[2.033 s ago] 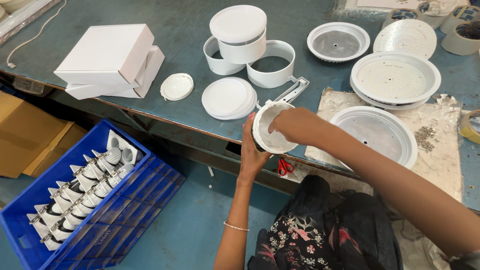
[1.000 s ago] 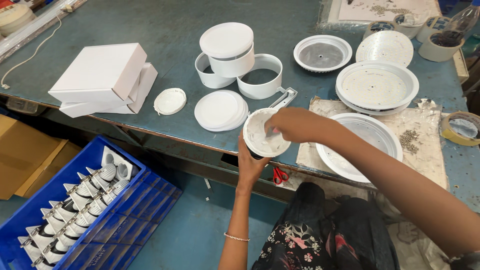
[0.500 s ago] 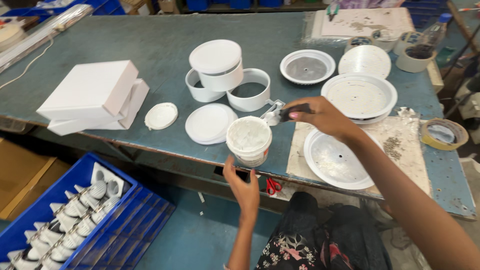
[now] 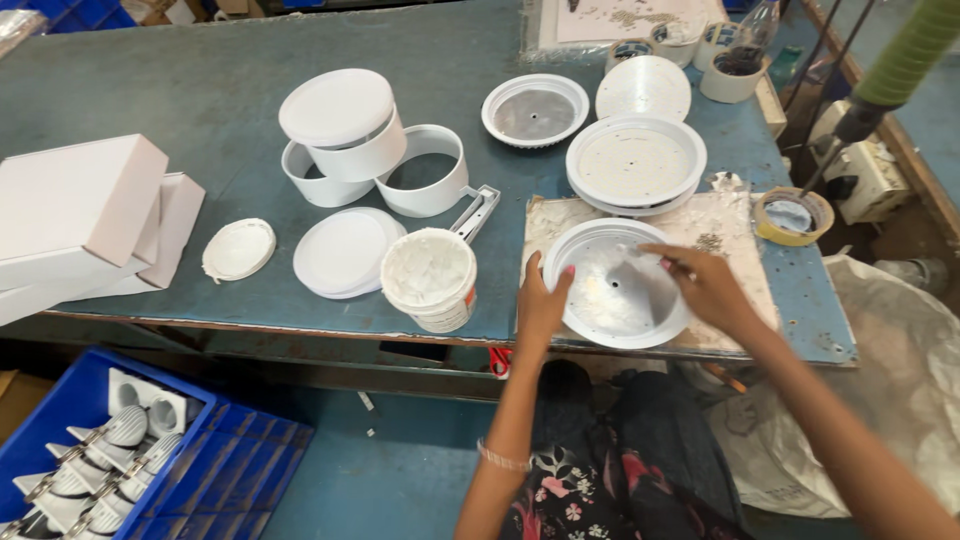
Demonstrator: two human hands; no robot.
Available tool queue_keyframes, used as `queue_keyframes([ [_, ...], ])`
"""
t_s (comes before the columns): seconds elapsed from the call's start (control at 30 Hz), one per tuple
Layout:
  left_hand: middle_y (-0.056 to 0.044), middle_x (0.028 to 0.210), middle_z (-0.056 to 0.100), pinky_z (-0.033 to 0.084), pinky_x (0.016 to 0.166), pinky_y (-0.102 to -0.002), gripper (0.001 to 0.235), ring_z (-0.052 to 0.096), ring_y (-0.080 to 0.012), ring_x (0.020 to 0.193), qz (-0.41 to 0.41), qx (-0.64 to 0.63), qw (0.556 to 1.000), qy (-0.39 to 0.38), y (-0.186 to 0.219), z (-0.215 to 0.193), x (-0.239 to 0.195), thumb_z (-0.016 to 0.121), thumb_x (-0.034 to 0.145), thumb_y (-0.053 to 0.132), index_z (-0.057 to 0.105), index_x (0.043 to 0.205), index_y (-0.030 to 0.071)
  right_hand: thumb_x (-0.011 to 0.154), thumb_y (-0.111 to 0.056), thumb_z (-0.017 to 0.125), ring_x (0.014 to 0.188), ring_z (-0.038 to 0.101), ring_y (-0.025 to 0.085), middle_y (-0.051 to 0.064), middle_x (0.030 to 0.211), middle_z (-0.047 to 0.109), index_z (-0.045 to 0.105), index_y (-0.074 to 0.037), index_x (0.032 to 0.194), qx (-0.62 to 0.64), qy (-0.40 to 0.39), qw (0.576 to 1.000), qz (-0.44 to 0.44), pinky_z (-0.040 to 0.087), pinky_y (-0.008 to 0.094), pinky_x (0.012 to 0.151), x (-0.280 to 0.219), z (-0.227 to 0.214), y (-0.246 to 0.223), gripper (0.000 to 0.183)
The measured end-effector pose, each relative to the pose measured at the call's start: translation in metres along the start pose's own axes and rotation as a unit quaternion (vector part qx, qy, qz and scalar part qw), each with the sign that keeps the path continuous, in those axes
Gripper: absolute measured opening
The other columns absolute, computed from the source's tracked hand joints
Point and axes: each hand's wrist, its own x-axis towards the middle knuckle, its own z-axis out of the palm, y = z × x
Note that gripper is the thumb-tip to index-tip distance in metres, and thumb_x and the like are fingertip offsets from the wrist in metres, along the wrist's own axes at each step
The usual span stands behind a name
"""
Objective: The person applies adhesive from a container to the inner edges of circular light fixture components and flat circular plates using a small applicator tool.
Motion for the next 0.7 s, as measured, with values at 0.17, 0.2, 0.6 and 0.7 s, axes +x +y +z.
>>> queue_keyframes([
  [0.17,-0.023,0.111,0.073,0.056,0.083,-0.037,0.06,0.071,-0.0283,0.095,-0.167,-0.255,0.937,-0.169,-0.01,0.017,0.058,0.074,0.087,0.031,0.066,0.13,-0.01,0.09,0.008,0.052,0.099,0.073,0.027,0.012,0.123,0.073,0.064,-0.02,0.14,0.066,0.072,0.995,0.018,0.055,0.035,0.092,-0.032,0.037,-0.007,0.059],
  [0.2,-0.02,0.111,0.073,0.057,0.084,-0.036,0.058,0.071,-0.0273,0.097,-0.198,-0.285,0.921,-0.178,-0.008,0.017,0.059,0.074,0.086,0.03,0.065,0.13,-0.007,0.088,0.01,0.051,0.11,0.068,0.03,0.014,0.13,0.069,0.063,-0.018,0.141,0.043,0.086,0.995,-0.027,0.052,0.037,0.098,-0.035,0.037,-0.01,0.061],
  [0.6,-0.013,0.107,0.066,0.056,0.084,-0.036,0.042,0.066,-0.0236,0.099,-0.187,-0.486,0.846,-0.115,0.043,0.011,-0.007,0.071,0.085,0.018,0.056,0.122,0.005,0.085,0.004,0.052,0.13,0.058,0.025,0.007,0.143,0.06,0.063,-0.015,0.135,-0.122,0.085,0.988,0.048,0.051,0.039,0.096,-0.088,0.044,-0.054,0.055],
  [0.7,-0.012,0.104,0.064,0.056,0.082,-0.035,0.032,0.064,-0.0212,0.097,-0.171,-0.476,0.857,-0.096,0.048,0.011,-0.02,0.071,0.091,0.02,0.055,0.115,0.006,0.088,-0.001,0.056,0.122,0.063,0.027,0.008,0.135,0.066,0.067,-0.014,0.13,-0.12,0.086,0.989,0.03,0.052,0.04,0.098,-0.097,0.035,-0.056,0.046],
])
